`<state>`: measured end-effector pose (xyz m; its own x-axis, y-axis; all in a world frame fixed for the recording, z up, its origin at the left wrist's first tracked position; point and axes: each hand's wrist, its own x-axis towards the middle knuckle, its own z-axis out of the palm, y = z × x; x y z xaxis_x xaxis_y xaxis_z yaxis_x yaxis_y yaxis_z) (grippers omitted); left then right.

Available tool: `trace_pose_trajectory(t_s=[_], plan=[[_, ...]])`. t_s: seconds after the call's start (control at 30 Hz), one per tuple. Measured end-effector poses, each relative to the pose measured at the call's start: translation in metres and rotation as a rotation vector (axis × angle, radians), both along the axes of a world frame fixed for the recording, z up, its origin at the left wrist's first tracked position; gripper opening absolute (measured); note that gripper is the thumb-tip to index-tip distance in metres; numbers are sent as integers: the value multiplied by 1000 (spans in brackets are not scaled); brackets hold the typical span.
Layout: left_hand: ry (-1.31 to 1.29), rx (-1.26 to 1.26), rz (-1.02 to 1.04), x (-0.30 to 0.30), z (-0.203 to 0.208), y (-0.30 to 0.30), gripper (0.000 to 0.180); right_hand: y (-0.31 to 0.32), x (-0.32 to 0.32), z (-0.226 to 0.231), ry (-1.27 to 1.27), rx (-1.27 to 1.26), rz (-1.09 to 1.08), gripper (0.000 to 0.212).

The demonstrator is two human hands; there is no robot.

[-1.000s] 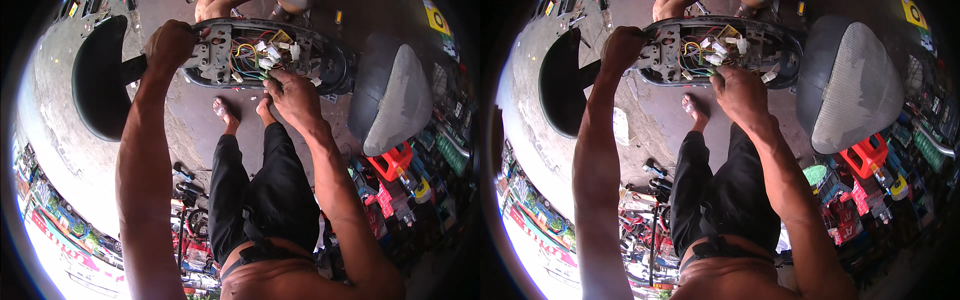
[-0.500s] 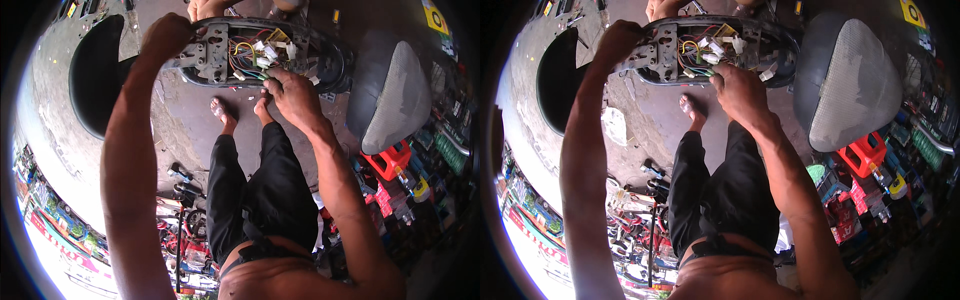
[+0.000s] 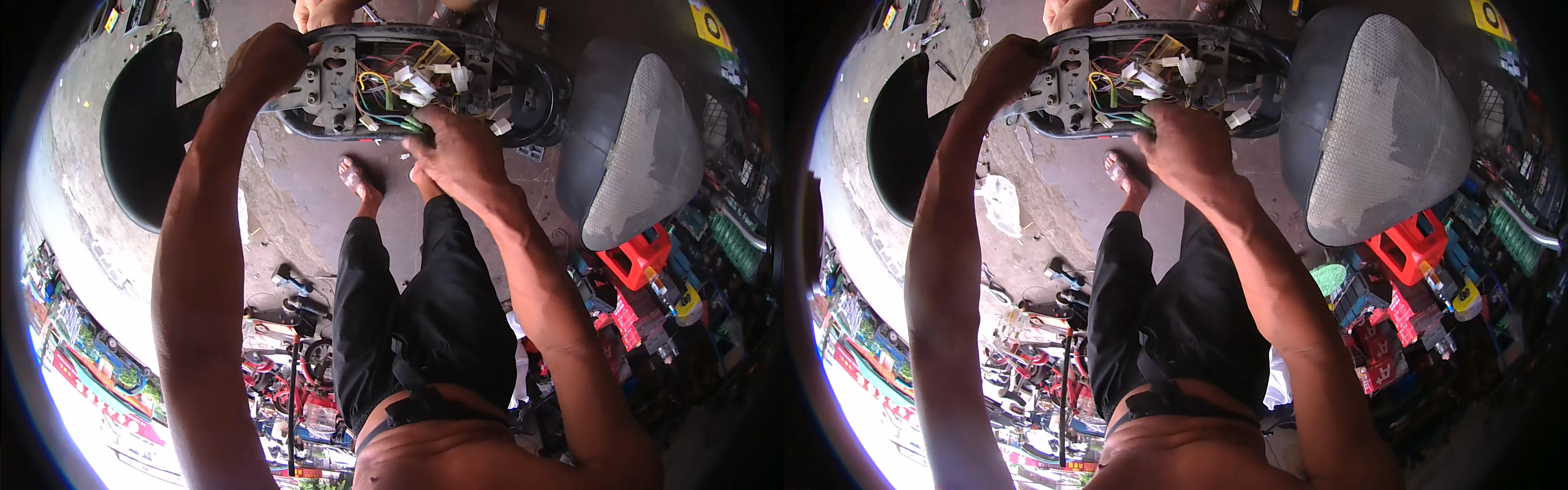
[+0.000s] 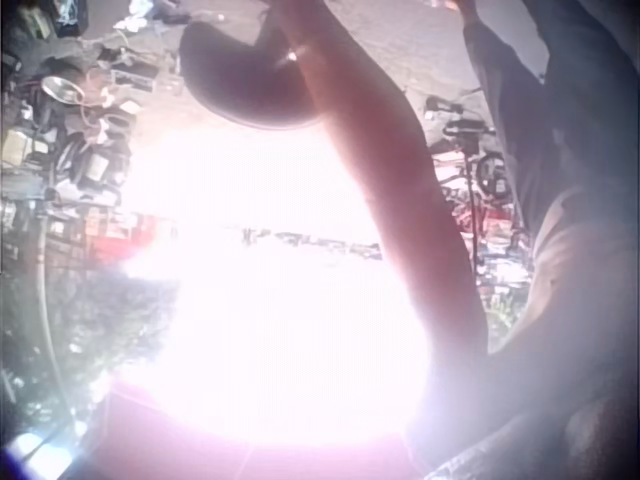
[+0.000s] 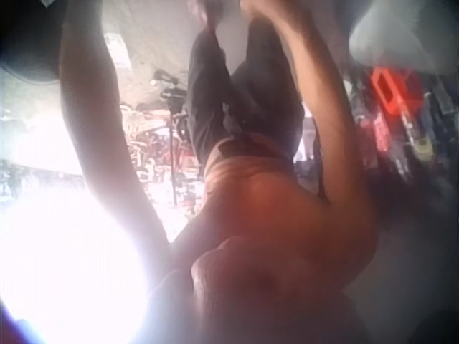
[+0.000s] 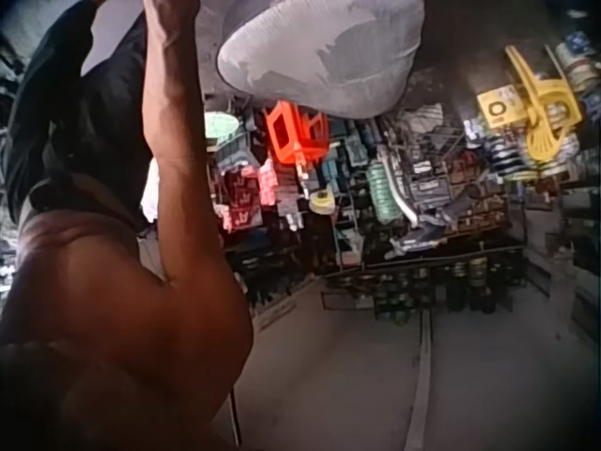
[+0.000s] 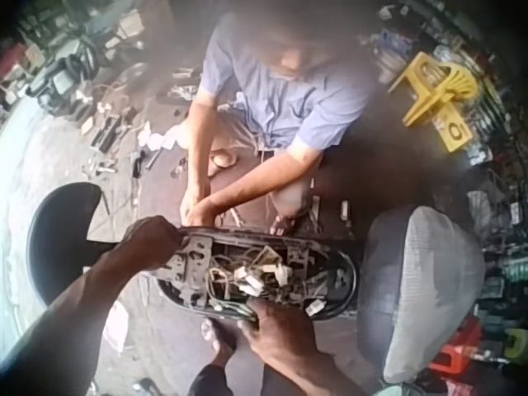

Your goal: Repairing the wiring and rear components of a motor scooter.

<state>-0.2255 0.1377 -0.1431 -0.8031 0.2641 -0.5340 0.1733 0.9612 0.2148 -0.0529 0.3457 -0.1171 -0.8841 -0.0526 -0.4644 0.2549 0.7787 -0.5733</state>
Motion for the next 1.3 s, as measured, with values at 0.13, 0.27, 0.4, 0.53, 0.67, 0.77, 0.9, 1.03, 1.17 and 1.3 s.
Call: trace_pose_trajectory(t_s=[0.13,0.27,0.4,0.53,0.67,0.77,0.9,1.03,1.17,1.3], plan=[[-76,90,-69,-10,-1,-7,42,-11,-4,-11,67,81,-70,40],[-51,131,-103,-8,-3,-11,42,-10,3,-13,167,94,-96,46],[-99,157,-96,-8,2,-4,44,-4,-1,-13,144,58,-113,46],[-116,81,-200,-30,-7,-28,48,-5,-21,-10,74,128,-62,28],[254,12,-698,-27,-18,-36,47,-17,-36,-16,131,320,141,23],[-90,7,-102,-9,6,0,42,-14,-32,-29,121,381,217,18],[37,104,-82,-1,-7,-12,39,-11,-24,-30,235,275,150,20],[-130,-185,-94,-3,15,20,21,3,-23,-19,390,241,168,17],[-21,-81,-97,-1,14,12,21,8,-23,-16,343,126,165,17],[-202,-33,19,-5,22,17,22,13,-23,-4,200,120,87,21]])
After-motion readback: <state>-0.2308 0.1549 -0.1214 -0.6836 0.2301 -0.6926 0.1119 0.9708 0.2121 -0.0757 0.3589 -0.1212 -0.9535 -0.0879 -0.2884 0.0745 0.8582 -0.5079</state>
